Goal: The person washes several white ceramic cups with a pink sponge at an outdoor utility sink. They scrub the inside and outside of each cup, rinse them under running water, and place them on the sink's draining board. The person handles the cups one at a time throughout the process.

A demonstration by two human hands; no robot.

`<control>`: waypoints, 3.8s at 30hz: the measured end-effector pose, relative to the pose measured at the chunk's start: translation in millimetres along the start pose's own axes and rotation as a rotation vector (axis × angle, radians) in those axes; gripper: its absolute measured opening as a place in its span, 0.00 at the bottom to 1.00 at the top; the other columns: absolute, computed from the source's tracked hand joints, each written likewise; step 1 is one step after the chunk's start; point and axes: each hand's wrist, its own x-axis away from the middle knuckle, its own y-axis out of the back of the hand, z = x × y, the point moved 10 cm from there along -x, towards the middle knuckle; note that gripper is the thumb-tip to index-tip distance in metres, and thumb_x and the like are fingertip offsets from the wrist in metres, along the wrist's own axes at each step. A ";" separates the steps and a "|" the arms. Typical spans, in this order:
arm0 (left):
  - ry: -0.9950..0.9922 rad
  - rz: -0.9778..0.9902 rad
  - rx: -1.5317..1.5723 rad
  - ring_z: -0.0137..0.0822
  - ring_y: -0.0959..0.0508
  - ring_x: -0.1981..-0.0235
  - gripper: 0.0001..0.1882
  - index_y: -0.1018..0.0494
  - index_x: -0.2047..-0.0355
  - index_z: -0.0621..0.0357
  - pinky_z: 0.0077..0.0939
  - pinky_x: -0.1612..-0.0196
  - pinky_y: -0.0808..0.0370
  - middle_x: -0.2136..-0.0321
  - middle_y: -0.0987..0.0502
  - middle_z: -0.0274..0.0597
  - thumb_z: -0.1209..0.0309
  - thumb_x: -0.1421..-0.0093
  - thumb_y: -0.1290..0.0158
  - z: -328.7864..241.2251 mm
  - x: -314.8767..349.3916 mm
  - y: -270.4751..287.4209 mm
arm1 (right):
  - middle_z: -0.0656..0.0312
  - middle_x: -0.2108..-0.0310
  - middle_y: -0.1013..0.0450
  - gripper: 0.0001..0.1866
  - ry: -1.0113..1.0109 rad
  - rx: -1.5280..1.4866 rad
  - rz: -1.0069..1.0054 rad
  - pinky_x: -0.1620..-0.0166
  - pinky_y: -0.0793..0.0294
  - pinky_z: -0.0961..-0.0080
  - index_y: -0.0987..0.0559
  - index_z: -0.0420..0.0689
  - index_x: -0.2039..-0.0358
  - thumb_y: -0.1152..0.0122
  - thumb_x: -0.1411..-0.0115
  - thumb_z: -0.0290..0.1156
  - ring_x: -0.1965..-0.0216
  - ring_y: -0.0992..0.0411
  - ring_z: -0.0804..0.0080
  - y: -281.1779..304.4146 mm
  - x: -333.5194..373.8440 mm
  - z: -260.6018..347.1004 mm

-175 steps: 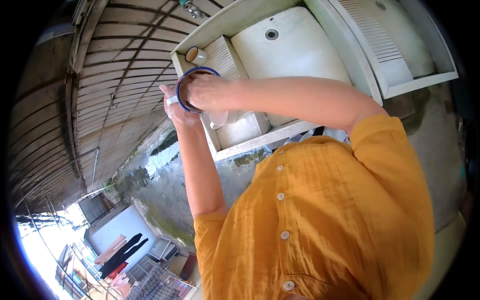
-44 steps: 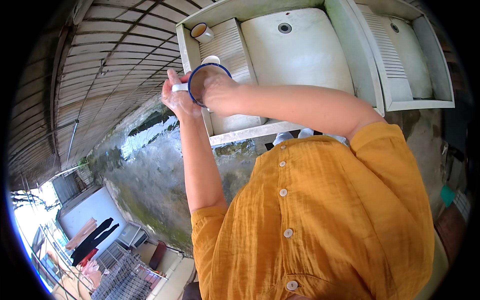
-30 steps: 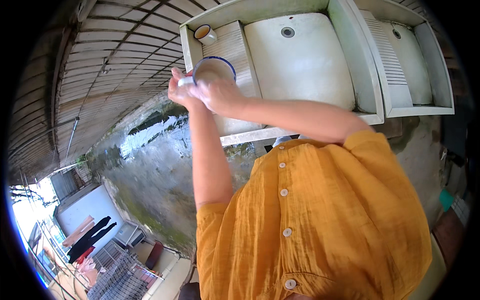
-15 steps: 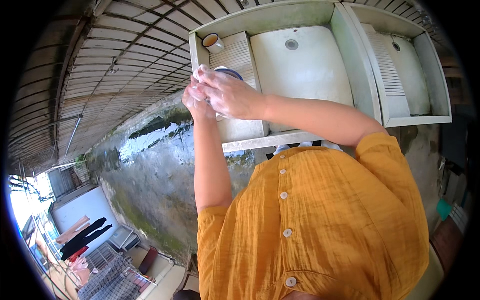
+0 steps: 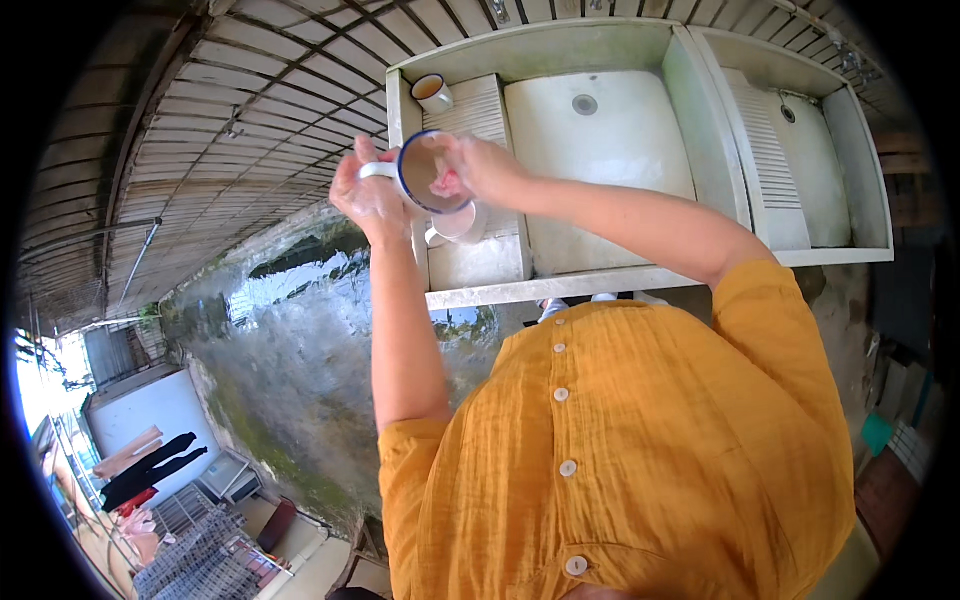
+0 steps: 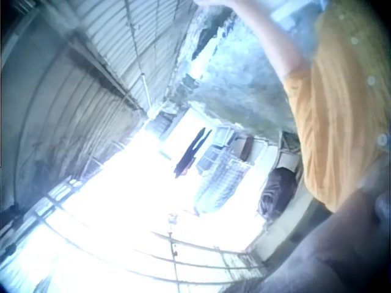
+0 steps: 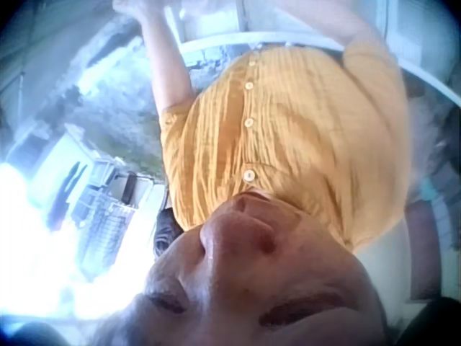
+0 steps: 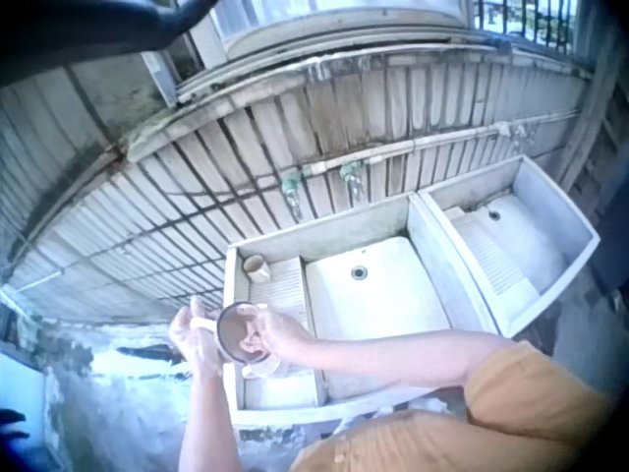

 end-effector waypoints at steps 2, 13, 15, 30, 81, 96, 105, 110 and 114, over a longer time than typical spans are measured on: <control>0.085 0.110 -0.105 0.31 0.25 0.79 0.13 0.29 0.74 0.63 0.22 0.78 0.27 0.79 0.24 0.42 0.65 0.42 0.42 23.1 -8.2 5.1 | 0.52 0.74 0.24 0.12 -0.021 -0.043 0.117 0.66 0.26 0.64 0.26 0.38 0.68 0.41 0.53 0.31 0.70 0.25 0.56 -8.7 0.4 14.3; -0.118 -0.001 -0.067 0.27 0.28 0.82 0.16 0.30 0.84 0.61 0.19 0.78 0.30 0.83 0.25 0.39 0.69 0.41 0.43 -28.2 -0.7 5.7 | 0.52 0.69 0.24 0.23 0.178 0.061 0.127 0.65 0.26 0.70 0.28 0.49 0.47 0.42 0.45 0.36 0.70 0.24 0.60 -15.7 -19.3 19.1; -0.245 -0.134 -0.138 0.26 0.28 0.82 0.17 0.31 0.85 0.62 0.19 0.78 0.31 0.84 0.25 0.42 0.68 0.41 0.44 -31.3 9.6 14.7 | 0.51 0.68 0.24 0.23 -0.089 -0.473 0.059 0.63 0.26 0.70 0.29 0.49 0.46 0.45 0.42 0.37 0.68 0.24 0.60 -42.5 -10.3 -27.6; -0.115 0.018 -0.168 0.27 0.28 0.81 0.16 0.27 0.83 0.66 0.21 0.76 0.32 0.86 0.27 0.38 0.68 0.42 0.42 -19.2 -10.8 -3.5 | 0.57 0.69 0.25 0.11 0.070 0.026 0.029 0.72 0.27 0.68 0.28 0.37 0.62 0.53 0.41 0.31 0.72 0.25 0.66 -23.9 -30.4 -8.5; -0.277 -0.207 -0.373 0.32 0.29 0.82 0.11 0.30 0.76 0.67 0.27 0.78 0.31 0.83 0.27 0.39 0.71 0.42 0.45 45.5 5.7 40.2 | 0.60 0.74 0.27 0.16 0.316 0.612 0.080 0.71 0.27 0.64 0.24 0.48 0.59 0.46 0.51 0.32 0.74 0.26 0.61 -35.8 11.9 60.8; 0.551 0.141 0.247 0.32 0.25 0.74 0.12 0.33 0.68 0.55 0.29 0.73 0.24 0.77 0.28 0.36 0.63 0.41 0.44 91.1 9.0 34.0 | 0.55 0.56 0.29 0.14 1.241 0.520 0.388 0.49 0.33 0.67 0.27 0.42 0.62 0.42 0.45 0.36 0.53 0.31 0.58 -11.8 59.1 93.2; 0.348 0.187 0.332 0.31 0.23 0.73 0.20 0.29 0.70 0.58 0.25 0.71 0.25 0.74 0.25 0.38 0.51 0.38 0.50 85.5 10.3 13.2 | 0.58 0.59 0.30 0.19 0.717 0.090 -0.074 0.58 0.27 0.70 0.30 0.44 0.58 0.37 0.52 0.24 0.59 0.29 0.58 43.0 19.9 93.1; 0.256 0.206 0.321 0.34 0.22 0.71 0.26 0.30 0.62 0.64 0.29 0.67 0.23 0.68 0.23 0.43 0.48 0.40 0.50 104.4 8.3 15.7 | 0.63 0.65 0.28 0.08 0.876 0.606 -0.196 0.60 0.27 0.66 0.24 0.45 0.68 0.43 0.51 0.26 0.61 0.29 0.60 -7.5 39.6 93.7; 0.281 0.149 0.094 0.34 0.22 0.75 0.29 0.27 0.71 0.70 0.25 0.69 0.24 0.76 0.23 0.44 0.48 0.39 0.52 100.9 14.2 3.9 | 0.57 0.67 0.26 0.07 0.505 0.750 -0.013 0.65 0.27 0.60 0.22 0.43 0.71 0.46 0.50 0.29 0.65 0.27 0.56 -36.2 26.3 42.6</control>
